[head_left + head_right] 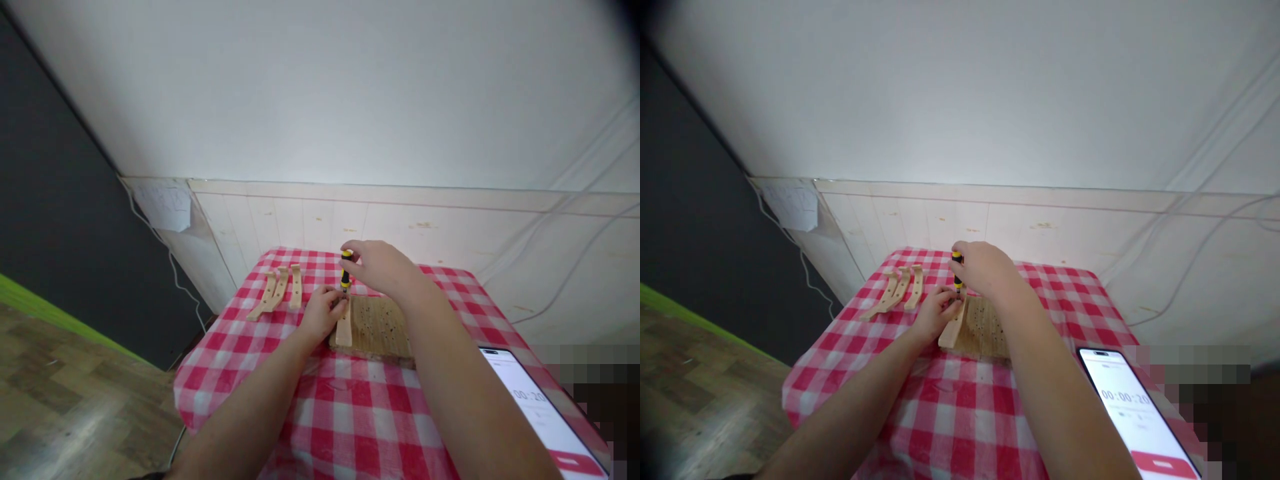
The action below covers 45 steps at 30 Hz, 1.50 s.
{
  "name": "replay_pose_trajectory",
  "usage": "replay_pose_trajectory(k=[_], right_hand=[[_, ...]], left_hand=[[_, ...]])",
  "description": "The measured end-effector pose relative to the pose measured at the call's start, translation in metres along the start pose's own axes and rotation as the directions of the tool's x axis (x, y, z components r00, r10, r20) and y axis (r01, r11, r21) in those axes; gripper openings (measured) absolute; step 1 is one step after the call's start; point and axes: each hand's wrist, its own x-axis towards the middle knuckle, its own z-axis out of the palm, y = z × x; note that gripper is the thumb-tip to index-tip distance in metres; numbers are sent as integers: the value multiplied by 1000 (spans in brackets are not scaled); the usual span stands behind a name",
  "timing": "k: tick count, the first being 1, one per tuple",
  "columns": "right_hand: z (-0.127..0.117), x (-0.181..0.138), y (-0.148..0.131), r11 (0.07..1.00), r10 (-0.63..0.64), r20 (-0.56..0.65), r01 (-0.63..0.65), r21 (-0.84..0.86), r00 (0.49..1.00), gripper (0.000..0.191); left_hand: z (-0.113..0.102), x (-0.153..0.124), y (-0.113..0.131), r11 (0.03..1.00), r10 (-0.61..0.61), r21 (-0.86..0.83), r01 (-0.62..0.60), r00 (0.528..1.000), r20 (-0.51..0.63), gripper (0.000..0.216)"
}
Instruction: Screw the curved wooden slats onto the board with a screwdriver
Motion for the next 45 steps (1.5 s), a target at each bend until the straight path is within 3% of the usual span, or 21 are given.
replay_pose_trajectory(k=[4,16,21,27,34,38,41,45], right_hand=[[-3,-3,0,988,-105,34,100,120,994,34],[4,2,5,998,-47,20,48,-35,999,31],[0,-1,5,997,-77,74,75,26,994,32],[-5,0,2,987,60,60,-51,-149,996,34],[-3,-2,3,998,-56,85,59,-33,995,31],[-5,-4,-1,990,38,106,-23,-140,994,32],[-4,-1,-2,964,158,51,-143,-222,986,37],[1,1,1,990,76,36,-71,-122,996,32]], left_hand=[[1,1,-1,1000,-2,12,2,1000,-6,13],[-2,1,3,1000,-6,9,6,1000,20,15],[-2,2,3,1000,-15,16,15,1000,-4,12],[-4,2,5,1000,-16,13,16,1000,-13,8],[-4,1,6,1000,-13,24,14,999,-29,7],[-3,1,4,1000,-8,27,9,1000,-26,8],[-2,0,4,999,2,32,-1,1000,-30,8],[-2,-1,4,997,6,76,-3,999,-36,9]])
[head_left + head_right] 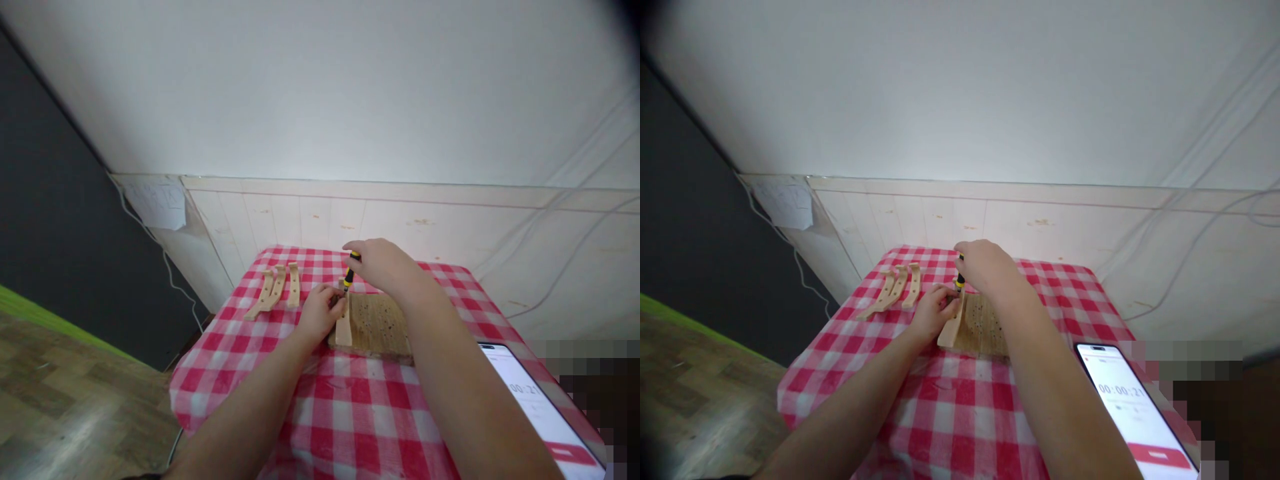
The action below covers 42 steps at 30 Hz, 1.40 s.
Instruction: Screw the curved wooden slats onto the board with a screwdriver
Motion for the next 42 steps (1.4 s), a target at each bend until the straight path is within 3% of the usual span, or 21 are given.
replay_pose_trajectory(k=[6,12,18,22,30,35,42], right_hand=[[-4,-4,3,994,-78,44,75,76,996,32],[-6,-1,-2,991,95,31,-91,-102,995,41],[-3,-4,-4,992,-78,25,75,106,997,32],[-4,-7,0,974,-135,64,121,189,989,34],[-1,1,5,996,-69,45,67,50,997,34],[-6,-1,2,980,156,29,-151,-133,987,51],[-6,-2,6,990,-80,74,70,124,994,36]], left_hand=[[0,-1,0,1000,-4,-9,4,1000,-6,11],[0,-1,1,1000,-11,-9,11,1000,-1,10],[0,0,1,1000,-6,8,6,1000,-2,9],[0,0,2,1000,-1,3,1,1000,0,9],[-1,0,3,1000,-6,-15,6,1000,4,10],[-1,-1,3,1000,-2,-13,2,1000,12,11],[-1,0,2,1000,13,-7,-13,1000,17,10]])
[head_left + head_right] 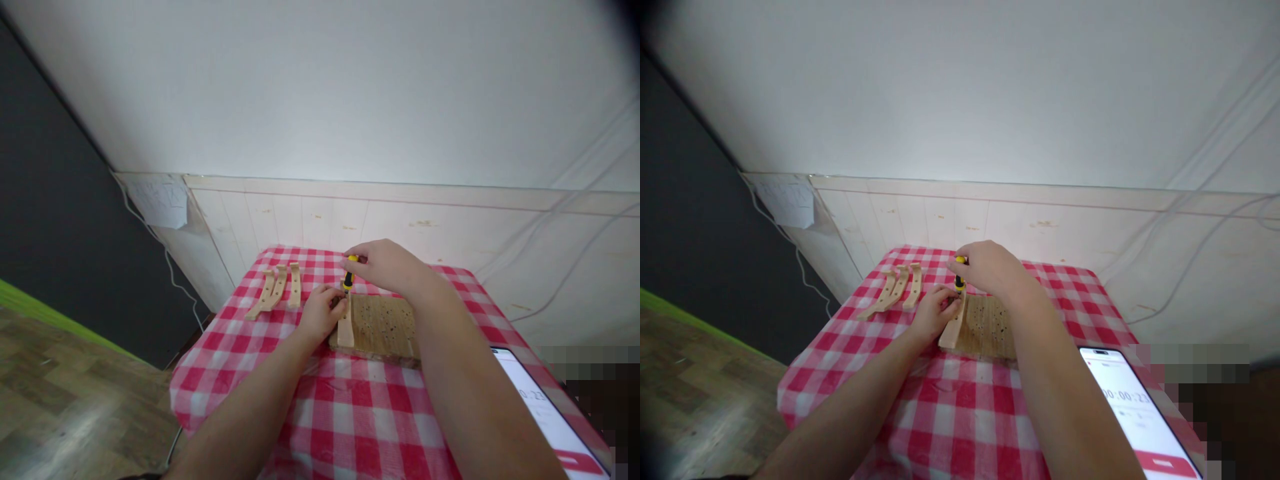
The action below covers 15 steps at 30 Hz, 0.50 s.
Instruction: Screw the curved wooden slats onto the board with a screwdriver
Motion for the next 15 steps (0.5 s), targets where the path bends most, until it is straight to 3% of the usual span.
replay_pose_trajectory(k=[3,8,15], right_hand=[[-2,-2,0,1000,-14,4,14,0,1000,32],[-1,1,-2,968,176,-60,-184,-169,983,42],[6,3,4,1000,11,-60,-13,-19,998,35]], left_hand=[[0,0,0,1000,-13,-1,13,1000,-1,11],[0,-1,0,1000,-11,-2,11,1000,-6,13],[3,0,-4,1000,-12,-1,12,1000,-13,13]])
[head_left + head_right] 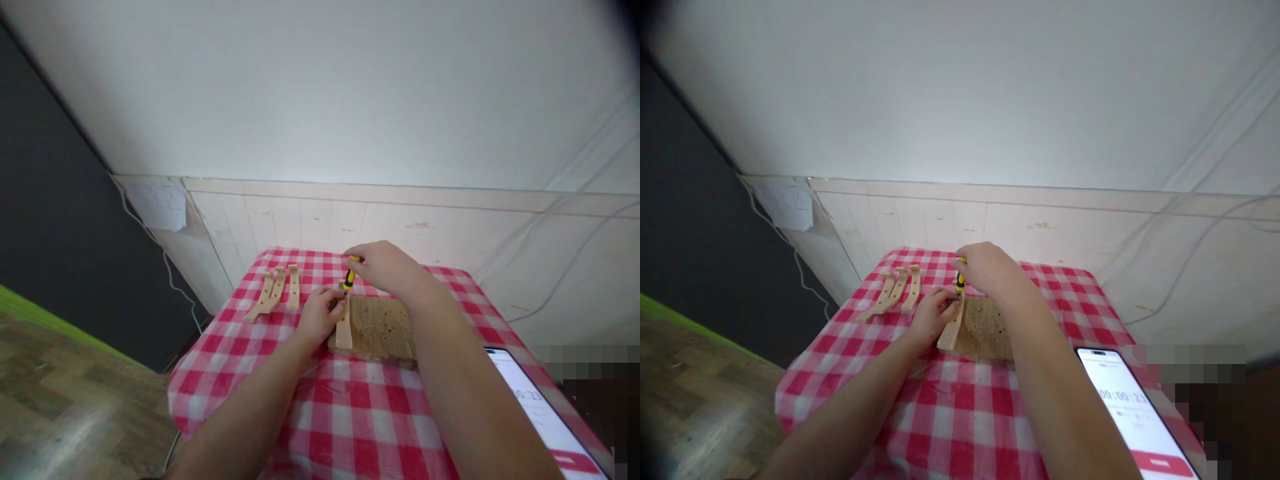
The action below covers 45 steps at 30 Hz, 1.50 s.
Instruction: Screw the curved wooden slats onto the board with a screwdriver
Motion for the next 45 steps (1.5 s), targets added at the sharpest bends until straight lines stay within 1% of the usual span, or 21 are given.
replay_pose_trajectory(k=[3,5,8,10,12,15,17,19,21,23,25,26,28,31,33,35,38,40,42,43,45], right_hand=[[-4,-3,-2,1000,19,66,-18,-15,998,34],[-7,-4,-4,998,32,93,-27,-59,995,32],[-9,-3,-7,980,134,69,-123,-154,989,37],[-8,-2,-6,970,191,34,-183,-162,981,43],[-6,-1,-5,983,156,21,-154,-100,987,38],[-6,-3,-2,999,33,33,-34,10,999,32],[-8,-6,-2,1000,6,61,-7,29,998,31],[-11,-9,-4,1000,22,105,-22,-5,994,29],[-14,-9,-6,994,79,132,-68,-86,988,28],[-15,-7,-8,975,154,117,-132,-178,981,33],[-14,-4,-8,959,200,84,-177,-220,976,40],[-13,-3,-8,960,196,81,-174,-220,977,41],[-12,-3,-8,973,145,81,-127,-195,986,36],[-11,-7,-8,994,48,62,-41,-99,997,29],[-12,-11,-8,999,30,62,-27,-39,998,29],[-14,-15,-9,999,43,94,-41,-25,995,29],[-17,-16,-11,992,79,127,-64,-111,989,28],[-17,-14,-14,973,142,108,-119,-197,984,33],[-16,-11,-16,955,203,71,-182,-235,977,42],[-15,-10,-16,955,209,55,-192,-227,976,43],[-12,-8,-16,971,169,42,-159,-181,985,35]], left_hand=[[0,0,1,1000,1,1,-1,1000,5,13],[-1,0,1,1000,-2,3,2,1000,3,13],[0,0,1,1000,-11,10,11,1000,-2,13],[0,0,1,1000,-12,12,12,1000,-3,13],[0,0,2,1000,-10,13,11,1000,-3,13],[-2,0,4,1000,-8,17,8,1000,7,14],[-4,0,5,1000,-11,19,10,1000,12,14],[-5,0,6,1000,-8,17,8,1000,17,15],[-5,-1,7,1000,1,12,-1,1000,16,16],[-6,-1,7,1000,16,16,-17,1000,16,16],[-6,-1,8,999,24,37,-24,1000,16,17],[-7,-1,8,998,26,51,-27,1000,16,18],[-9,-2,8,997,34,70,-36,999,26,19],[-13,-2,9,996,60,56,-63,997,58,23],[-15,-2,10,996,72,44,-75,995,75,25],[-16,-3,11,997,68,43,-71,995,78,27],[-16,-3,12,997,54,58,-58,996,74,26],[-15,-3,12,996,55,69,-60,996,69,24],[-14,-3,12,995,55,77,-60,997,61,23],[-14,-3,12,995,54,80,-59,997,59,22],[-14,-3,12,995,54,86,-59,997,59,22]])
